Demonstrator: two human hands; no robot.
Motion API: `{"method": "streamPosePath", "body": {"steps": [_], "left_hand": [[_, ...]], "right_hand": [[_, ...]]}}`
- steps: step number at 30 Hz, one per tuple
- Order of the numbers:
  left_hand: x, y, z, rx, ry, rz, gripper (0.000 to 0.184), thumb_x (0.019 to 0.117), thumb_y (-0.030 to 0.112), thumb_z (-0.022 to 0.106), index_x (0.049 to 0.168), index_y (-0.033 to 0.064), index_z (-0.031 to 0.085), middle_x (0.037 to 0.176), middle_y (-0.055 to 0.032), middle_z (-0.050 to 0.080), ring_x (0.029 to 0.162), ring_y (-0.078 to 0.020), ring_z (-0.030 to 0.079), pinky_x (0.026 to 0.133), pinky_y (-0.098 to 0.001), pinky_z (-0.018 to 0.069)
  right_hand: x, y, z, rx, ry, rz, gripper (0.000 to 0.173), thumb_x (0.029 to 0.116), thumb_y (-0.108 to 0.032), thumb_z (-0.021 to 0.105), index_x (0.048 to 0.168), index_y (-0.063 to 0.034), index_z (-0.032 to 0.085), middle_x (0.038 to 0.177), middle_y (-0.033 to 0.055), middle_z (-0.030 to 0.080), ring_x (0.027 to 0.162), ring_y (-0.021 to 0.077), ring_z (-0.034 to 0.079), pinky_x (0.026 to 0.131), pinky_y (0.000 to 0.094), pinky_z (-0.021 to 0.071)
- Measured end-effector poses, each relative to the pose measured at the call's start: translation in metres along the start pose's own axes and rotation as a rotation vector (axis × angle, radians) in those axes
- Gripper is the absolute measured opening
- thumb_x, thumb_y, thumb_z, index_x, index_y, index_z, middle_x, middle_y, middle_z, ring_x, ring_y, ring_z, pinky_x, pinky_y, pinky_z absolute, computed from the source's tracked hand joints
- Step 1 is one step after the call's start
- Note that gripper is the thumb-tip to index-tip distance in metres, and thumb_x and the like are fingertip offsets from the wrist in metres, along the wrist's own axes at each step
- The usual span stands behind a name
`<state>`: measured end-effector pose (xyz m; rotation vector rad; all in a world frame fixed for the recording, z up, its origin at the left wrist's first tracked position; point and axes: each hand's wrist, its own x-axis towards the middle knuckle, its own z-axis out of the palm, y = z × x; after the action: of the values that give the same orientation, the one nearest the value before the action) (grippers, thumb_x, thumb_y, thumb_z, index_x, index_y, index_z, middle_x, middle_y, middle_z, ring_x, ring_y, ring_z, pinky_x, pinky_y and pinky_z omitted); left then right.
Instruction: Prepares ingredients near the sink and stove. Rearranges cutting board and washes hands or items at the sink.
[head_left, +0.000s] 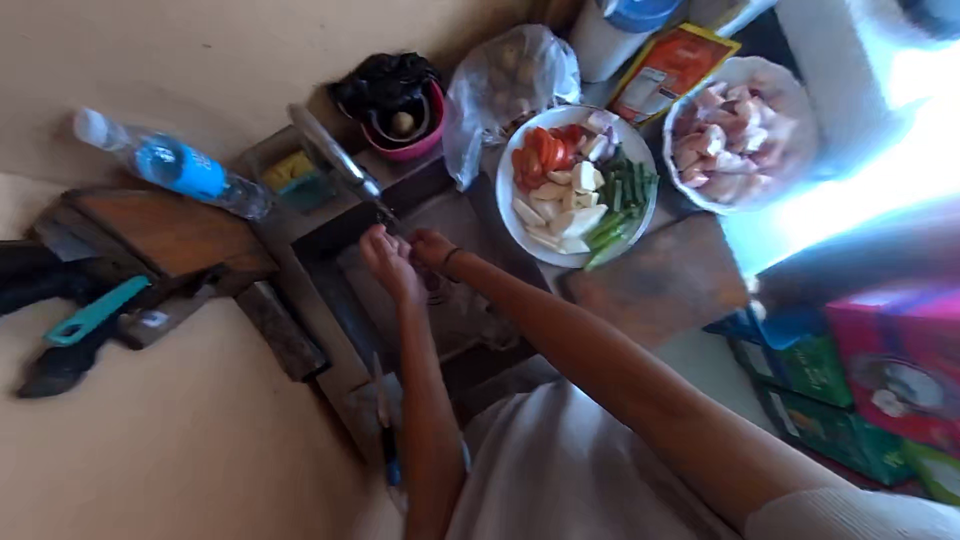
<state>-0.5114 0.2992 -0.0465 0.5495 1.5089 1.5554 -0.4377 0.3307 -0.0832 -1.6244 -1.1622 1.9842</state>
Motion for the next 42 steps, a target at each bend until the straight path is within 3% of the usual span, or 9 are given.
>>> {"method": "streamPosePath", "body": {"steps": [4, 8, 12, 17, 20, 23, 28, 34, 42], "left_hand": [[-0.016, -0.004, -0.036, -0.004, 0.244, -0.240, 0.040, 0.1097, 0.024, 0.034, 0.145, 0.0067, 0.038, 0.129, -0.0133, 0.053, 0.110, -0.0225, 0.056, 0.097, -0.0412, 0.0480], [0.001, -0.004, -0.036, -0.190, 0.196, -0.400, 0.047, 0.1113, 0.038, 0.020, 0.134, 0.0048, 0.044, 0.123, -0.0138, 0.056, 0.107, -0.0255, 0.058, 0.094, -0.0440, 0.0487], [0.004, -0.007, -0.022, -0.230, 0.017, -0.333, 0.035, 0.1117, 0.019, 0.035, 0.134, -0.0008, 0.054, 0.130, -0.0139, 0.060, 0.117, -0.0218, 0.058, 0.104, -0.0369, 0.0462], [-0.007, -0.018, -0.004, -0.250, -0.028, -0.323, 0.036, 0.1111, 0.017, 0.038, 0.141, 0.0010, 0.050, 0.138, -0.0144, 0.057, 0.124, -0.0209, 0.056, 0.108, -0.0364, 0.0447], [-0.007, -0.015, 0.001, -0.228, -0.022, -0.359, 0.029, 0.1114, 0.020, 0.038, 0.124, 0.0047, 0.059, 0.109, -0.0064, 0.066, 0.100, -0.0135, 0.063, 0.091, -0.0314, 0.0534], [-0.002, -0.014, -0.002, -0.138, 0.007, -0.336, 0.027, 0.1106, 0.014, 0.039, 0.119, -0.0015, 0.059, 0.102, -0.0101, 0.064, 0.093, -0.0161, 0.062, 0.089, -0.0345, 0.0527], [0.003, -0.008, 0.001, -0.179, 0.056, -0.349, 0.024, 0.1084, 0.006, 0.040, 0.129, -0.0014, 0.048, 0.105, -0.0124, 0.060, 0.092, -0.0170, 0.061, 0.087, -0.0333, 0.0534], [0.008, -0.010, 0.002, 0.054, -0.013, -0.334, 0.051, 0.1132, 0.039, 0.026, 0.139, -0.0003, 0.047, 0.113, -0.0182, 0.061, 0.096, -0.0223, 0.061, 0.083, -0.0385, 0.0527], [0.020, -0.026, 0.016, 0.593, 0.142, 0.041, 0.042, 0.1119, 0.024, 0.038, 0.104, -0.0080, 0.065, 0.085, -0.0192, 0.065, 0.082, -0.0277, 0.064, 0.079, -0.0453, 0.0533]], "right_hand": [[0.029, -0.022, 0.023, -0.058, -0.105, -0.243, 0.033, 0.1079, -0.011, 0.046, 0.131, 0.0108, 0.057, 0.118, 0.0271, 0.066, 0.103, 0.0300, 0.067, 0.094, 0.0447, 0.0547], [0.021, -0.034, 0.016, 0.301, -0.036, -0.157, 0.046, 0.1141, -0.033, 0.029, 0.114, 0.0004, 0.061, 0.082, 0.0033, 0.062, 0.067, 0.0091, 0.058, 0.063, 0.0273, 0.0529], [0.017, -0.014, 0.001, 0.465, -0.135, -0.159, 0.062, 0.1096, -0.054, 0.017, 0.116, -0.0129, 0.063, 0.086, -0.0017, 0.065, 0.073, 0.0071, 0.062, 0.068, 0.0273, 0.0547], [0.007, -0.014, -0.004, 0.306, -0.082, -0.299, 0.026, 0.0951, -0.014, 0.044, 0.118, -0.0119, 0.055, 0.095, 0.0027, 0.062, 0.080, 0.0120, 0.060, 0.068, 0.0329, 0.0519], [-0.002, -0.025, -0.008, -0.239, -0.055, -0.446, 0.031, 0.1024, -0.003, 0.050, 0.133, 0.0003, 0.054, 0.123, 0.0193, 0.064, 0.109, 0.0287, 0.064, 0.093, 0.0482, 0.0536], [-0.001, -0.023, -0.013, -0.579, -0.004, -0.511, 0.038, 0.1024, -0.010, 0.057, 0.140, -0.0040, 0.056, 0.145, 0.0237, 0.054, 0.139, 0.0455, 0.045, 0.113, 0.0680, 0.0344], [-0.013, -0.026, -0.012, -0.538, 0.258, -0.455, 0.029, 0.0962, -0.021, 0.073, 0.117, 0.0003, 0.071, 0.124, 0.0225, 0.065, 0.106, 0.0370, 0.067, 0.094, 0.0534, 0.0559], [-0.028, -0.036, -0.007, -0.710, 0.213, -0.562, 0.023, 0.1015, -0.012, 0.061, 0.116, -0.0068, 0.077, 0.118, 0.0178, 0.072, 0.121, 0.0385, 0.062, 0.106, 0.0532, 0.0485], [-0.037, -0.052, 0.010, -0.397, 0.409, -0.241, 0.021, 0.1023, -0.013, 0.061, 0.113, -0.0033, 0.077, 0.113, 0.0174, 0.075, 0.110, 0.0343, 0.070, 0.102, 0.0524, 0.0508]]}}
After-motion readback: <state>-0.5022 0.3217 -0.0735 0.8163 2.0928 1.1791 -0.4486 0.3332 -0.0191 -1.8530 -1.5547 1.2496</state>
